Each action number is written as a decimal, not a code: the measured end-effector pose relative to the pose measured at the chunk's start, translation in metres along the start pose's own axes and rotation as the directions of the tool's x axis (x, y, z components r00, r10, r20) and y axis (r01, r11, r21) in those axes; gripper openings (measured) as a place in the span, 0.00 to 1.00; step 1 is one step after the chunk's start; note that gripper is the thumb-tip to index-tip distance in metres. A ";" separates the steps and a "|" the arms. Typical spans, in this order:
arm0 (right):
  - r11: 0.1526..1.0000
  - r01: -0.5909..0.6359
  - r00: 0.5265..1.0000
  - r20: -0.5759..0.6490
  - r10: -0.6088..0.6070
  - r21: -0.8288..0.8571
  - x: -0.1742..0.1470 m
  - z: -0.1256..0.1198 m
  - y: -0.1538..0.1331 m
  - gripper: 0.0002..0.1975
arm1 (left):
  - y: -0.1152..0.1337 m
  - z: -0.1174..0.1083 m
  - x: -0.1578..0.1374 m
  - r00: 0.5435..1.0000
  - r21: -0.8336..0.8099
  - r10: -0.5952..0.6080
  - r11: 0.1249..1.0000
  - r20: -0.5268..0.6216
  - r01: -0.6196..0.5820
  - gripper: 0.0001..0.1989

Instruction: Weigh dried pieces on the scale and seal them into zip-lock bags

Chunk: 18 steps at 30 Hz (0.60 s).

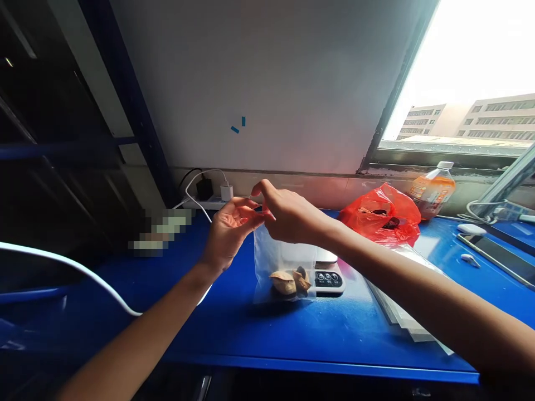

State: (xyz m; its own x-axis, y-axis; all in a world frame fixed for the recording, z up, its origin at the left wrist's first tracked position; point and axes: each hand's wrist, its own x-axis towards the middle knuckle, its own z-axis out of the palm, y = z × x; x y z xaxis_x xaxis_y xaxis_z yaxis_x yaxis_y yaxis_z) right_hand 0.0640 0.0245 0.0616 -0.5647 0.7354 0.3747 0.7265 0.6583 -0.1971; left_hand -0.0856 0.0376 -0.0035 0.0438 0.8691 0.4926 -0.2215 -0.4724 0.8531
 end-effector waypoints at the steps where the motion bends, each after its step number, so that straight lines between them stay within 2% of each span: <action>1: 1.000 -0.010 1.000 0.002 0.010 0.002 -0.001 0.000 0.000 0.26 | 0.000 0.000 0.000 1.000 0.007 -0.002 1.000 -0.007 0.002 0.17; 5: 0.997 0.027 0.998 -0.054 -0.031 -0.068 -0.006 0.005 0.000 0.25 | -0.002 -0.001 0.000 1.000 0.040 0.012 0.999 -0.018 -0.011 0.17; 10: 0.985 0.054 0.993 -0.096 -0.070 -0.167 -0.008 0.013 0.002 0.22 | -0.002 0.000 -0.004 0.982 0.248 0.188 0.953 -0.032 -0.175 0.14; 13: 0.987 0.045 0.993 -0.101 -0.061 -0.153 -0.010 0.014 0.005 0.22 | 0.000 0.003 -0.007 0.975 0.248 0.216 0.949 -0.053 -0.197 0.15; 18: 0.999 -0.006 0.996 -0.086 0.002 -0.050 -0.019 0.010 0.012 0.23 | 0.010 0.010 -0.010 0.975 0.237 0.223 0.948 -0.023 -0.211 0.16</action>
State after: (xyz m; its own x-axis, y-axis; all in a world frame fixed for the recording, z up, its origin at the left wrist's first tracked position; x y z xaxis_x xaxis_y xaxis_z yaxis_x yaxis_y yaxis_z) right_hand 0.0794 0.0202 0.0431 -0.5279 0.7199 0.4506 0.7486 0.6450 -0.1535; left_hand -0.0788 0.0232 0.0014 -0.0289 0.7450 0.6664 0.0113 -0.6664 0.7455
